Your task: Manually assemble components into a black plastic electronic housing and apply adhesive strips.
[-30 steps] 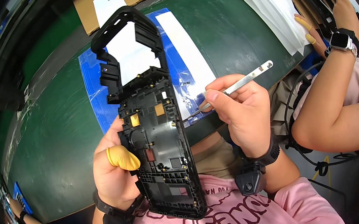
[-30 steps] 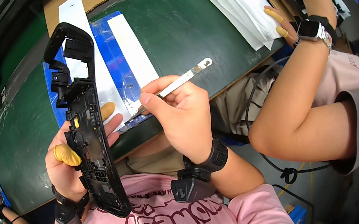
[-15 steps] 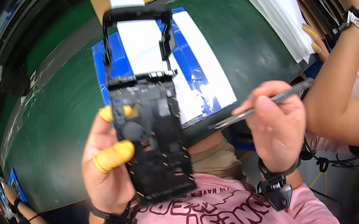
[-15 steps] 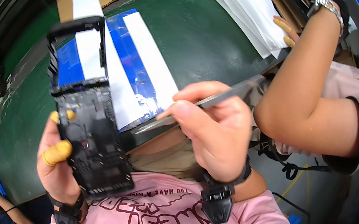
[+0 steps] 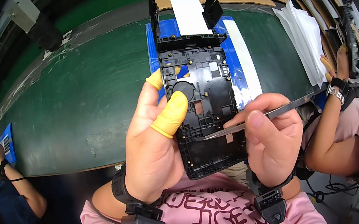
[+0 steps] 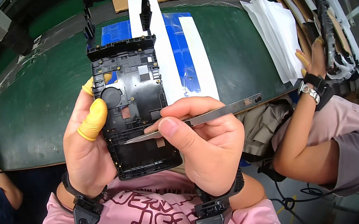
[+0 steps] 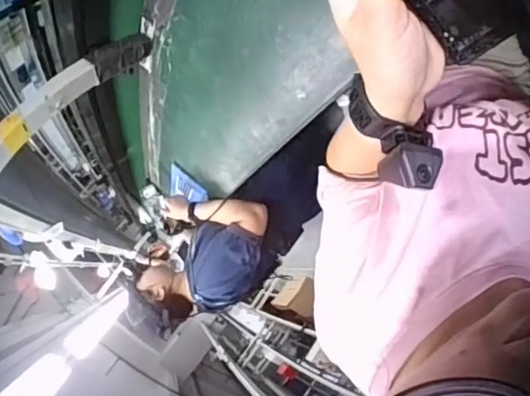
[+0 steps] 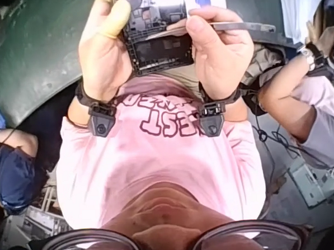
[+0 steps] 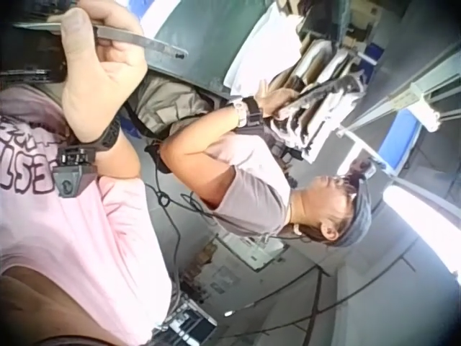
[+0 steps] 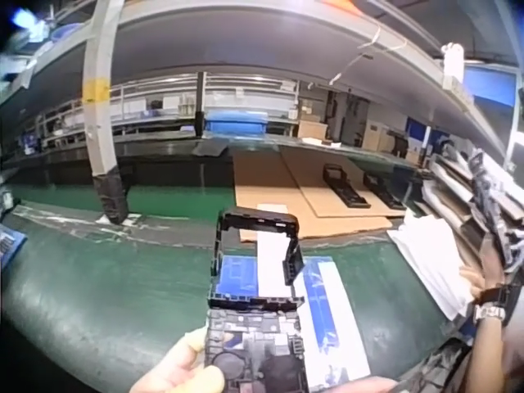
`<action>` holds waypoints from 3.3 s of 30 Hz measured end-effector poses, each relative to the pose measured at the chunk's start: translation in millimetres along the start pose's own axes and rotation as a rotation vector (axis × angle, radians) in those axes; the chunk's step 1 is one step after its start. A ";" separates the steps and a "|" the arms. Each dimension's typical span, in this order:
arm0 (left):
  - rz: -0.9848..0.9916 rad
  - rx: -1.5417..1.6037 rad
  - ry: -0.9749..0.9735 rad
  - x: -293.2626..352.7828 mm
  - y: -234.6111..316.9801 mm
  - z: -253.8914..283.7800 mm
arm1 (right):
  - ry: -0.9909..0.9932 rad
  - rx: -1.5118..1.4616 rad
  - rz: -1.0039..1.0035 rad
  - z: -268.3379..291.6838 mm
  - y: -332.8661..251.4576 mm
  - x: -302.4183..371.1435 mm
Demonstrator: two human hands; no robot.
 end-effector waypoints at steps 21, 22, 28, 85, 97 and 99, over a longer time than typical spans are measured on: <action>-0.027 -0.014 0.051 -6.2 3.2 11.6 | 0.042 0.077 -0.033 -4.7 8.8 -10.4; -0.026 -0.006 0.038 -6.9 2.8 11.4 | 0.046 0.088 -0.023 -3.9 8.9 -10.7; 0.022 -0.102 0.031 -8.9 5.7 6.8 | 0.046 0.115 -0.052 -0.1 10.6 -14.1; 0.420 -0.018 -0.737 -12.4 124.6 -27.9 | -0.781 0.849 0.754 -122.9 -103.8 -55.6; -0.053 -2.179 1.002 35.7 389.1 199.3 | -0.610 0.874 0.608 -162.0 -105.9 -152.1; 0.084 -2.254 1.254 57.6 403.7 267.6 | -0.604 0.967 0.620 -170.7 -116.5 -177.4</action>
Point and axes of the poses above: each hand's wrist, its own x-axis away from the middle knuckle, its own z-axis out of the back of the hand, y = z × x, the point moved 3 cm from there along -x, towards the middle knuckle, and after that the axes turned 2 degrees about -x, right-handed, at the moved point
